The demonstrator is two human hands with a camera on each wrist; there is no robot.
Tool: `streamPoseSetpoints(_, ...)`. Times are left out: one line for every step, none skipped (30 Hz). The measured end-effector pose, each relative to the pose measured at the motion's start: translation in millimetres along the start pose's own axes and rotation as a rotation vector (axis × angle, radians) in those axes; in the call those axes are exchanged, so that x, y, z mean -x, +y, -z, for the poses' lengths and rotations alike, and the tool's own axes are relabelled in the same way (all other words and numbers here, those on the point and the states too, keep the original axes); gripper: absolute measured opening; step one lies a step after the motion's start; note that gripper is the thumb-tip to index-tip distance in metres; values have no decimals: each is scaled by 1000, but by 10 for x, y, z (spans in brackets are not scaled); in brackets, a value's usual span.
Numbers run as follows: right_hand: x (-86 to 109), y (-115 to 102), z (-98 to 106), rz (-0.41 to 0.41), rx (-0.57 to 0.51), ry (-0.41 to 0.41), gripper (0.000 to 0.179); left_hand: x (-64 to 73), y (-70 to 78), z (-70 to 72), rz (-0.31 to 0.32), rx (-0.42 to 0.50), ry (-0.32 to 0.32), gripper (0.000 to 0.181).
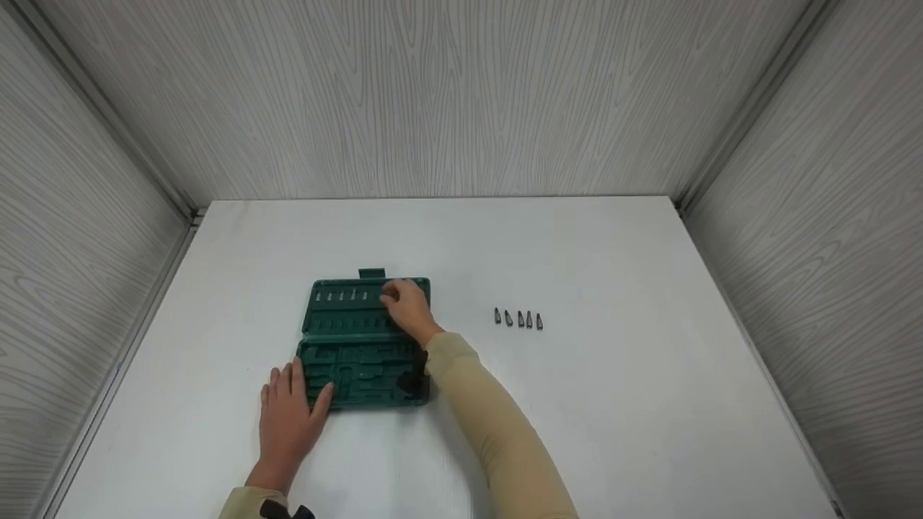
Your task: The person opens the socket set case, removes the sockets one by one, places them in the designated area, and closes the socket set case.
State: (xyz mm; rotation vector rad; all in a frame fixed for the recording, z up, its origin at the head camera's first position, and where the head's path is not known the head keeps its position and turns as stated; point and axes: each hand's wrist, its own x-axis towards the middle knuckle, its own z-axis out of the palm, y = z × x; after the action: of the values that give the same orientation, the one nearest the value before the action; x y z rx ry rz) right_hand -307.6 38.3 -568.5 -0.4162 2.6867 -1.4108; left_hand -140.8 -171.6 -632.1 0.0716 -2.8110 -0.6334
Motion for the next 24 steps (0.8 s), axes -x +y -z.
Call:
streamPoseSetpoints(-18, -4, -18, 8, 9, -3, 26, 2, 2, 4, 0, 1, 1, 85)
streamPoseSetpoints(-37, -10, -37, 8, 12, -6, 26, 3, 4, 8, 0, -1, 2, 85)
streamPoseSetpoints(-56, -18, -56, 8, 19, -10, 25, 5, 7, 14, 1, -3, 5, 85)
streamPoseSetpoints(-75, -27, -75, 10, 28, -16, 25, 7, 6, 18, 0, -2, 8, 85)
streamPoseSetpoints(-92, -39, -92, 10, 35, -25, 26, 8, 8, 20, 3, -4, 10, 85)
streamPoseSetpoints(-108, -51, -109, 9, 46, -32, 26, 9, 7, 18, 5, -8, 9, 85)
streamPoseSetpoints(-121, -63, -124, 7, 56, -40, 26, 9, 8, 15, 5, -9, 7, 85)
streamPoseSetpoints(-134, -74, -138, 6, 66, -46, 26, 9, 9, 10, 5, -9, 2, 85)
streamPoseSetpoints(-147, -83, -152, 4, 79, -50, 26, 8, 10, 5, 5, -7, -3, 85)
streamPoseSetpoints(-160, -94, -167, 1, 85, -55, 25, 5, 8, 2, 6, -7, -11, 86)
streamPoseSetpoints(-175, -105, -182, -2, 89, -58, 25, 3, 6, 0, 9, -10, -18, 86)
streamPoseSetpoints(-187, -116, -197, -7, 94, -61, 24, 1, 4, -1, 11, -9, -23, 86)
streamPoseSetpoints(-199, -126, -214, -16, 97, -67, 24, 2, 0, 1, 15, -9, -27, 87)
streamPoseSetpoints(-214, -133, -232, -26, 102, -72, 24, 5, -3, 4, 21, -10, -31, 87)
streamPoseSetpoints(-230, -143, -234, -38, 109, -76, 24, 1, 5, 8, 26, -9, -34, 87)
streamPoseSetpoints(-248, -153, -236, -49, 119, -79, 24, -2, 15, 13, 30, -10, -37, 88)
streamPoseSetpoints(-265, -162, -237, -63, 137, -81, 25, -5, 25, 17, 33, -11, -40, 88)
streamPoseSetpoints(-281, -170, -236, -77, 159, -82, 26, -10, 37, 21, 35, -12, -42, 88)
streamPoseSetpoints(-293, -175, -256, -90, 180, -82, 27, -5, 34, 26, 35, -16, -45, 88)
streamPoseSetpoints(-304, -181, -273, -99, 200, -79, 29, -1, 34, 32, 35, -17, -44, 88)
streamPoseSetpoints(-312, -188, -286, -108, 220, -75, 30, 0, 35, 38, 32, -14, -40, 88)
streamPoseSetpoints(-320, -193, -297, -116, 238, -70, 30, 2, 36, 43, 31, -14, -37, 87)
streamPoseSetpoints(-324, -197, -309, -122, 255, -64, 31, 3, 36, 46, 30, -12, -34, 87)
streamPoseSetpoints(-326, -196, -322, -127, 272, -60, 31, 5, 34, 49, 28, -9, -29, 87)
